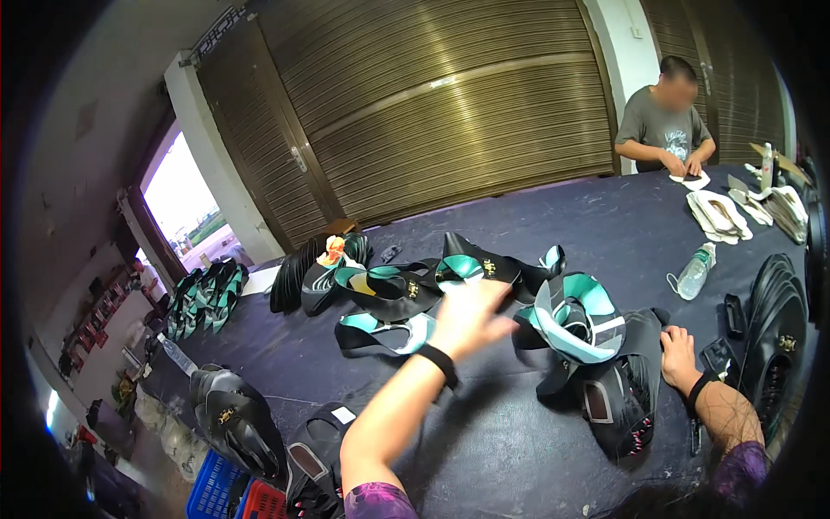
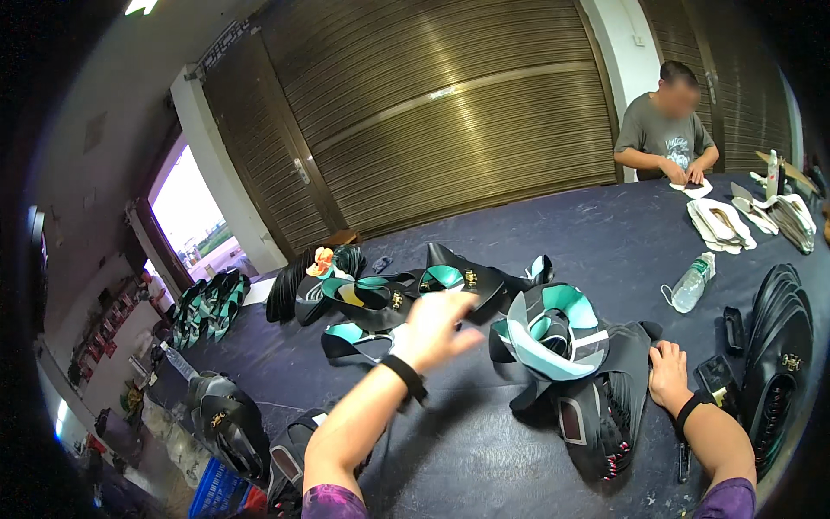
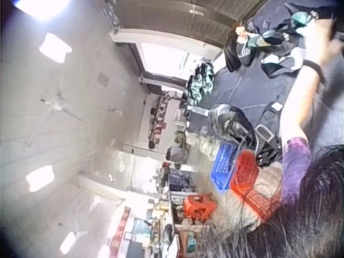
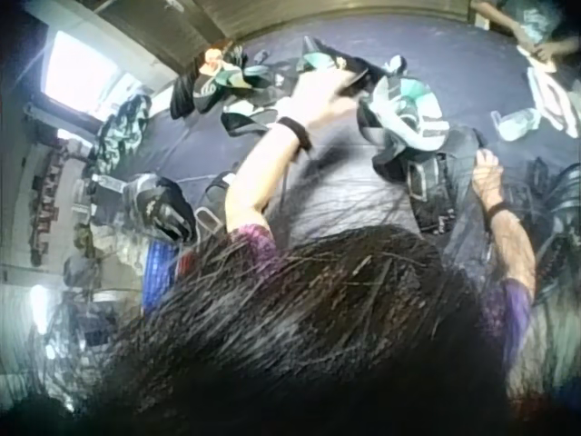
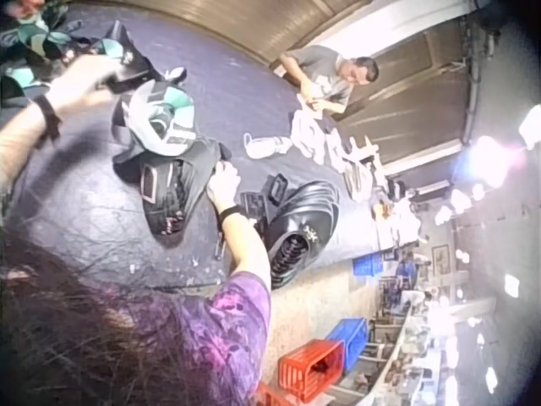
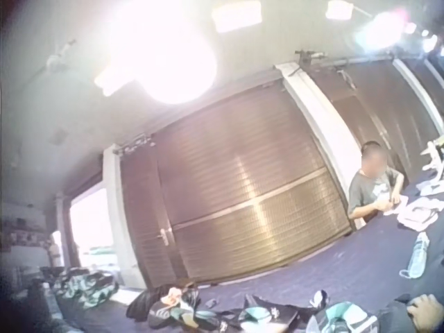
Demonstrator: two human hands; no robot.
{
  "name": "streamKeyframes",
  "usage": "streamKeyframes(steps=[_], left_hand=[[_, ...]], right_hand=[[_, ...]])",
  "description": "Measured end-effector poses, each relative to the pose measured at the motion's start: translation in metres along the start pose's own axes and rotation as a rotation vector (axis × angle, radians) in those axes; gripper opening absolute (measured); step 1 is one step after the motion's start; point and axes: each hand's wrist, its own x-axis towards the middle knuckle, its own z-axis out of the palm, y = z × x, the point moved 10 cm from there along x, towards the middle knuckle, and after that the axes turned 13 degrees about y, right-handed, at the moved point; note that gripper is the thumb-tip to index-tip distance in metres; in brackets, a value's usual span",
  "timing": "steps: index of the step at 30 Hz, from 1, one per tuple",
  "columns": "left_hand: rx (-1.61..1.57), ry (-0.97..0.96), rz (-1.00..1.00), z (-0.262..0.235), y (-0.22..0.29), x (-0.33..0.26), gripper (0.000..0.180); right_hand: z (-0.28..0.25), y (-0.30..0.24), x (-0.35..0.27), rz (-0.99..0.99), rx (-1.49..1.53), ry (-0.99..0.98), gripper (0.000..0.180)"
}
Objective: The recorder is assembling and inspecting shoe components on a large worktable.
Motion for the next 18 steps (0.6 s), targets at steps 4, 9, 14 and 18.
streamKeyframes(steps=[4,9,14,18], left_hand=[[0.909,-0.214,-0.515,-0.031,-0.243,-0.155,0.029],[0.874,-0.788,-0.707,0.0,-0.246,-0.171,0.052],[0.856,-0.569,-0.577,0.023,-0.258,-0.154,0.082],[0.801,-0.497,-0.77,0.041,-0.28,-0.168,0.07]], right_hand=[[-0.003,-0.018,0.005,-0.039,0.041,0.019,0.028],[0.0,-0.001,0.002,0.006,0.004,-0.018,0.03],[-0.005,-0.005,0.003,-0.014,-0.005,0.0,0.032],[-0.002,-0.004,0.001,-0.004,-0.002,-0.015,0.031]])
